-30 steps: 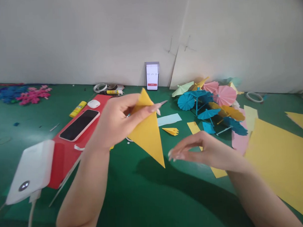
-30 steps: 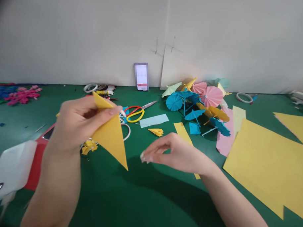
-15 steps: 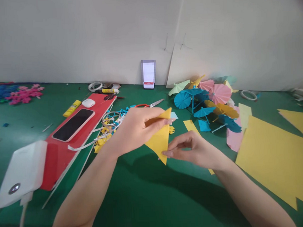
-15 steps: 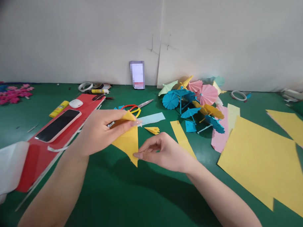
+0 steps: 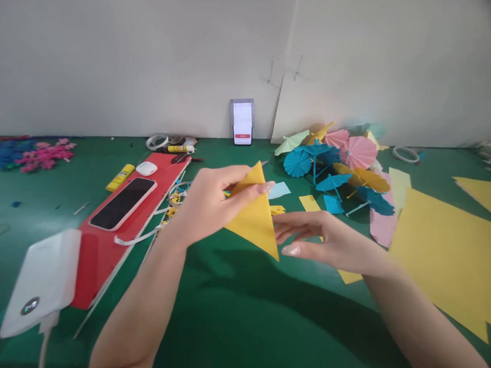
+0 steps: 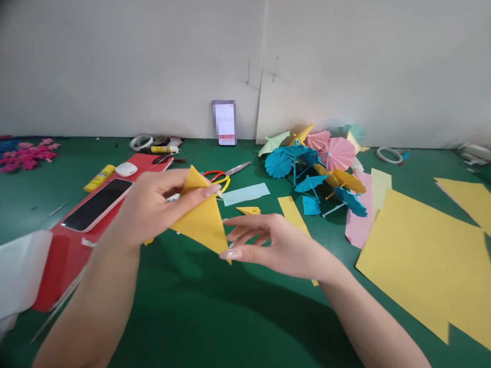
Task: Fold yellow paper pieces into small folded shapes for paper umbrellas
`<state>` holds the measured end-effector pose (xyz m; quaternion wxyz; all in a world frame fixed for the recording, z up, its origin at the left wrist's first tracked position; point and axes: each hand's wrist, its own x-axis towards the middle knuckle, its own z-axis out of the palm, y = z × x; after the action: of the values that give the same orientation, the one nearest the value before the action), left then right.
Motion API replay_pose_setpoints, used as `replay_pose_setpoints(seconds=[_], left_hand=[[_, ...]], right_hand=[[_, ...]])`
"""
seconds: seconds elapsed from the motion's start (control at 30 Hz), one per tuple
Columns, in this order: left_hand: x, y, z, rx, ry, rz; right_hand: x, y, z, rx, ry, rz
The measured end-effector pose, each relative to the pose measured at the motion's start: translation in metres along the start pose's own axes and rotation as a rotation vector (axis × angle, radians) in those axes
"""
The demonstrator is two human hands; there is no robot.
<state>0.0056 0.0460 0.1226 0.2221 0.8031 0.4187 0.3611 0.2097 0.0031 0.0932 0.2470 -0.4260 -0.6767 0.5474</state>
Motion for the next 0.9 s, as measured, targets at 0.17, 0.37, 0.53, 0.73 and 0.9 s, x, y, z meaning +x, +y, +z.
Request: replay_pose_setpoints(seconds=[0.17, 0.37, 0.53, 0.73, 0.9], left_hand=[[0.003, 0.003, 0.018, -0.064, -0.08, 0.041], [-0.001, 0.004, 0.004, 0.016, -0.052, 0.163], [-0.014, 0.015, 0.015, 0.361, -0.417, 0.353], [-0.009, 0.011, 0.03, 0.398, -0.633, 0.285], [-0.001, 0.004, 0.029, 0.251, -0.715, 0.184]], right_hand=[[-0.001, -0.003, 0.007, 0.085, 0.056, -0.04], [-0.01, 0.0, -0.005, -0.36, 0.075, 0.041], [-0.012, 0.003, -0.005, -0.698, 0.102, -0.019], [-0.012, 0.004, -0.002, -0.84, 0.179, -0.012], [-0.013, 0.002, -0.006, -0.846, 0.205, -0.02]])
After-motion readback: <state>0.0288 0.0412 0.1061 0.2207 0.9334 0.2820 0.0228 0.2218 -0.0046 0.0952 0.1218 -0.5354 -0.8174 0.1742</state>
